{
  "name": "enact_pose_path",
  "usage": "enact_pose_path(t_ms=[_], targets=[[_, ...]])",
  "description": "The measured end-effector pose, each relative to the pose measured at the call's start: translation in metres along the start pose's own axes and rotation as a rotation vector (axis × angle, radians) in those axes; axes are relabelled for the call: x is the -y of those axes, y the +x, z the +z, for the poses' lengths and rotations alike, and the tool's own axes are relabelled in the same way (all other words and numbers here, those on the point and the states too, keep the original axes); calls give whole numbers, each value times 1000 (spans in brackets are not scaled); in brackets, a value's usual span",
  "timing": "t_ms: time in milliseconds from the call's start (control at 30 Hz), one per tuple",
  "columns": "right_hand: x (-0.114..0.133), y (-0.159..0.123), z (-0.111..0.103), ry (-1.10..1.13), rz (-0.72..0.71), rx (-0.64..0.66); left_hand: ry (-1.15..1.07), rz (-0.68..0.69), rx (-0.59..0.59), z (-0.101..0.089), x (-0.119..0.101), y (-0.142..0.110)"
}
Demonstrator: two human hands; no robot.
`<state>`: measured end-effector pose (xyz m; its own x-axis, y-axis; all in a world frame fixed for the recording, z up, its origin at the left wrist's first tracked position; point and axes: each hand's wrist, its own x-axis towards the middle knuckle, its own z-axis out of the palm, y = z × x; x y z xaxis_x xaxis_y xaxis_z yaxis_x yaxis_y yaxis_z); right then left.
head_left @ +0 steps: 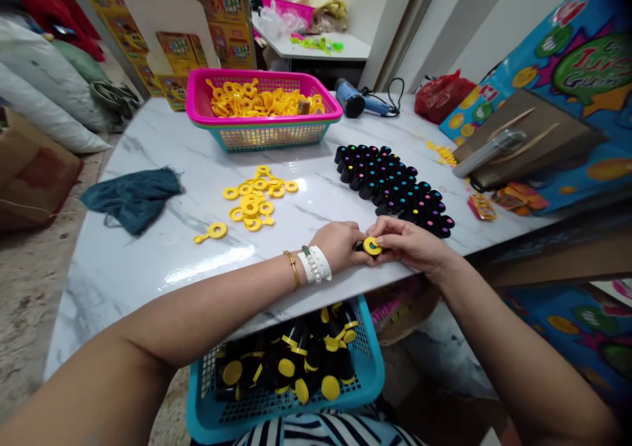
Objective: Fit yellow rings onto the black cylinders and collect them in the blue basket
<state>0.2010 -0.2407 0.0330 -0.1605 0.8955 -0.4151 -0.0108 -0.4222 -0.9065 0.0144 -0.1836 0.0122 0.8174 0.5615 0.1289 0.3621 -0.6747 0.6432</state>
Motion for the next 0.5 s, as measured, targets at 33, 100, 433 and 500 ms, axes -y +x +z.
enact_pose_path(t_ms=[33, 100, 433, 500], targets=[[0, 0, -2, 4, 4, 3, 2, 18, -8, 1, 1, 1], [3, 1, -3, -40, 12, -3, 3, 40, -17, 2, 3, 2], [8, 5, -11, -80, 101, 97, 40, -4, 14, 0, 1, 4], [10, 5, -10, -147, 72, 83, 49, 8, 4, 0, 2, 4]])
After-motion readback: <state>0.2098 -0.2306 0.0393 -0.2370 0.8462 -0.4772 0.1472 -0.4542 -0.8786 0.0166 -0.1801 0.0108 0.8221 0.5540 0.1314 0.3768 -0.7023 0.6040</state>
